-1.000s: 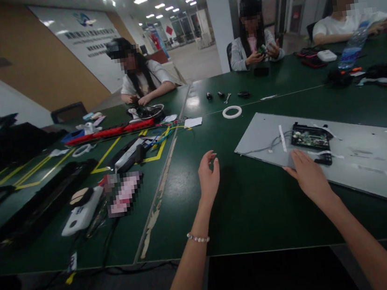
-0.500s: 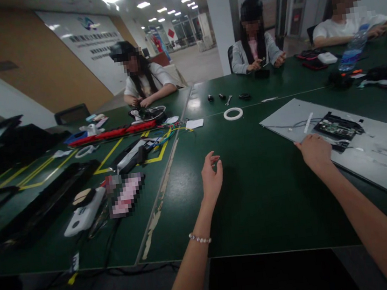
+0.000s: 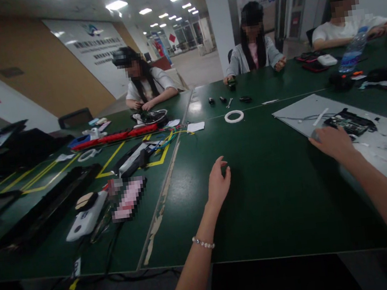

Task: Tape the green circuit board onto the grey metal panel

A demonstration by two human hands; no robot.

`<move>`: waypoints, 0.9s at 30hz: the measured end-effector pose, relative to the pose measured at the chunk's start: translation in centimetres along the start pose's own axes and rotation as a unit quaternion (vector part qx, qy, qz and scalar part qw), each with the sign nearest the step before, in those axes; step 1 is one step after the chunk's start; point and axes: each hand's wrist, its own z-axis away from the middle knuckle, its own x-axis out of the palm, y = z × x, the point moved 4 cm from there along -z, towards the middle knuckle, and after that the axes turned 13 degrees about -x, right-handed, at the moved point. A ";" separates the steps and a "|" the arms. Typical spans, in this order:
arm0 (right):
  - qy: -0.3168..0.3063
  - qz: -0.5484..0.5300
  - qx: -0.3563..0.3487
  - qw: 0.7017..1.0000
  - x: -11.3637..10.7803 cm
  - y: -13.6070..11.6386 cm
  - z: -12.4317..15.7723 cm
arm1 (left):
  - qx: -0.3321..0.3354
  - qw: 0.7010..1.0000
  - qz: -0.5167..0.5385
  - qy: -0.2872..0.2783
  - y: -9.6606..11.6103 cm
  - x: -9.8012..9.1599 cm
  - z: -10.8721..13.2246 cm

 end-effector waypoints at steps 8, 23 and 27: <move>0.024 0.017 0.038 0.999 1.1 2.2 3.2 | 0.021 0.998 -0.041 -0.031 0.4 0.3 0.2; 0.031 -0.054 0.192 0.979 1.5 5.0 2.0 | 0.009 0.998 -0.052 -0.026 -0.4 0.2 0.0; 0.040 -0.052 0.184 0.981 1.1 5.0 2.3 | 0.017 0.998 -0.062 -0.023 0.0 0.2 0.0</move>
